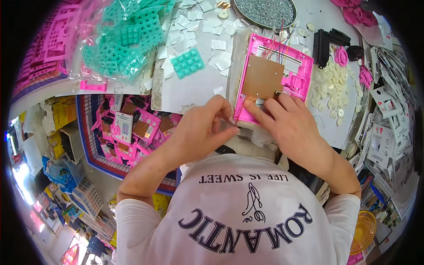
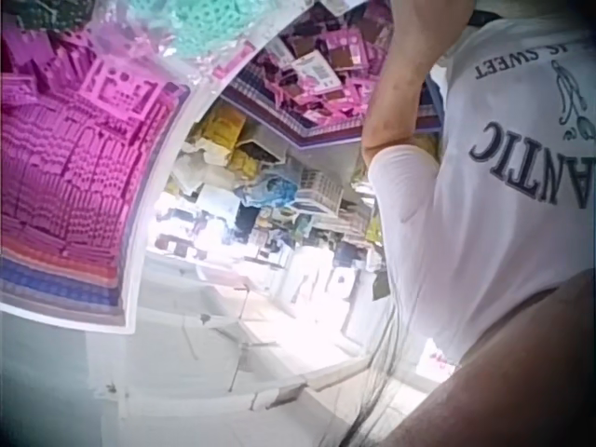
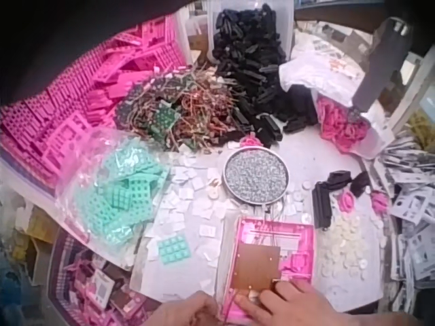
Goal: Assembling and packaging small toy sets into pink plastic frames and clear plastic bags.
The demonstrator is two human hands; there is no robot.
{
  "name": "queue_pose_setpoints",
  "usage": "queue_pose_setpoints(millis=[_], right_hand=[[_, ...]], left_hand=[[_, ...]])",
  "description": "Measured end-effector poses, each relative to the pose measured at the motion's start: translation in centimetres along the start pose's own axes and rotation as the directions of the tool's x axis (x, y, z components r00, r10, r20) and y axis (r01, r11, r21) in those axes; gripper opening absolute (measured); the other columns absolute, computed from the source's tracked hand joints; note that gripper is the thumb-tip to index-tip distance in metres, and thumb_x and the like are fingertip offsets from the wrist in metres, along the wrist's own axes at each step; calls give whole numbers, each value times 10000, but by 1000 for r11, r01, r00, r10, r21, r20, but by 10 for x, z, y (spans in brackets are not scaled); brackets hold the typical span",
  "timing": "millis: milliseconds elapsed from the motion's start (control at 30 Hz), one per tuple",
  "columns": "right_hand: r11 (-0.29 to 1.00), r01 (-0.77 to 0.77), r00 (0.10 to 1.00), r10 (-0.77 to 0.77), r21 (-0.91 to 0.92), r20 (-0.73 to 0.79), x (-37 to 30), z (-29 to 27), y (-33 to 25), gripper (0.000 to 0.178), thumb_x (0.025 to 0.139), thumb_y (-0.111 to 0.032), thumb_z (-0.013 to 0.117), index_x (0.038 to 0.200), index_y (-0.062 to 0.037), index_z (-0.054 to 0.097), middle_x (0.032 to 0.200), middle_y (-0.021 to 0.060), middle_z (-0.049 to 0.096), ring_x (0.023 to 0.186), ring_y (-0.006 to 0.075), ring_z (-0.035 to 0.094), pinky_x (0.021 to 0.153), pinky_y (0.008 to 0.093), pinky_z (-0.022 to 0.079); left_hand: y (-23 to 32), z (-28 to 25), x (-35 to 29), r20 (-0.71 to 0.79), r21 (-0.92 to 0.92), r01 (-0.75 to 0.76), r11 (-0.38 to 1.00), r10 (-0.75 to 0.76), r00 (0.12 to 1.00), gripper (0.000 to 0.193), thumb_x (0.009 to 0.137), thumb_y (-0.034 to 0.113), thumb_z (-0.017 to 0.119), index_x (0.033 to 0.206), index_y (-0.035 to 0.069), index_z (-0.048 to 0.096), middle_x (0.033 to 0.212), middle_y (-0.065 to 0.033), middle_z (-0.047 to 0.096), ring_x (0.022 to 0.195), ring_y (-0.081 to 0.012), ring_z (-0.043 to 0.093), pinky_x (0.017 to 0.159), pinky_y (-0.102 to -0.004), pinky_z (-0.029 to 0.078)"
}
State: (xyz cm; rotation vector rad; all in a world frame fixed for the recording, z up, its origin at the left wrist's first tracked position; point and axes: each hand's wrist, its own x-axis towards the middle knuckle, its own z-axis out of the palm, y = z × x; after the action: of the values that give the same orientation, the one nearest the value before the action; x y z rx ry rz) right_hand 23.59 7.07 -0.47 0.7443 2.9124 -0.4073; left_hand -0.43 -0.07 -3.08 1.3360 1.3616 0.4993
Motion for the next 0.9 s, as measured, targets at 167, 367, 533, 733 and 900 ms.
queue_pose_setpoints(millis=[167,367,533,733,900], right_hand=[[993,31,999,-32,112,7,-6,-3,7,586,821,-96,611,1406,-74,583,1021,64,565,966,255,540,848,373,474],[992,4,993,10,123,-119,-10,12,8,581,788,-82,637,1367,-51,604,1012,76,564,958,264,539,857,383,476],[982,-20,984,52,189,-168,-11,12,3,593,739,-68,699,1328,-50,630,1014,84,584,957,289,542,876,385,474],[825,8,903,237,565,-358,-31,-2,18,528,691,-114,827,1189,-41,669,1032,120,696,905,300,640,766,376,531],[829,-18,792,353,560,-497,-40,21,8,325,761,-94,828,1063,-57,714,920,86,711,737,258,651,646,350,531]], left_hand=[[-9,25,-14,-69,-92,-15,996,8,998,305,865,35,764,1072,45,540,864,-20,685,638,-69,541,581,-229,433],[-7,33,-16,17,-169,-106,980,110,994,271,892,-37,690,1136,22,589,1047,-35,710,707,-69,569,650,-224,476],[11,30,-4,7,-160,-298,941,303,953,350,905,-56,637,1248,13,635,1073,-48,676,746,-111,591,666,-243,486],[27,25,18,120,-687,36,725,64,991,394,947,-55,600,1340,-30,603,1037,0,632,798,-66,570,719,-229,481],[32,28,24,168,-685,87,723,42,985,409,953,-16,617,1361,-21,592,972,14,655,779,-61,567,687,-227,469]])
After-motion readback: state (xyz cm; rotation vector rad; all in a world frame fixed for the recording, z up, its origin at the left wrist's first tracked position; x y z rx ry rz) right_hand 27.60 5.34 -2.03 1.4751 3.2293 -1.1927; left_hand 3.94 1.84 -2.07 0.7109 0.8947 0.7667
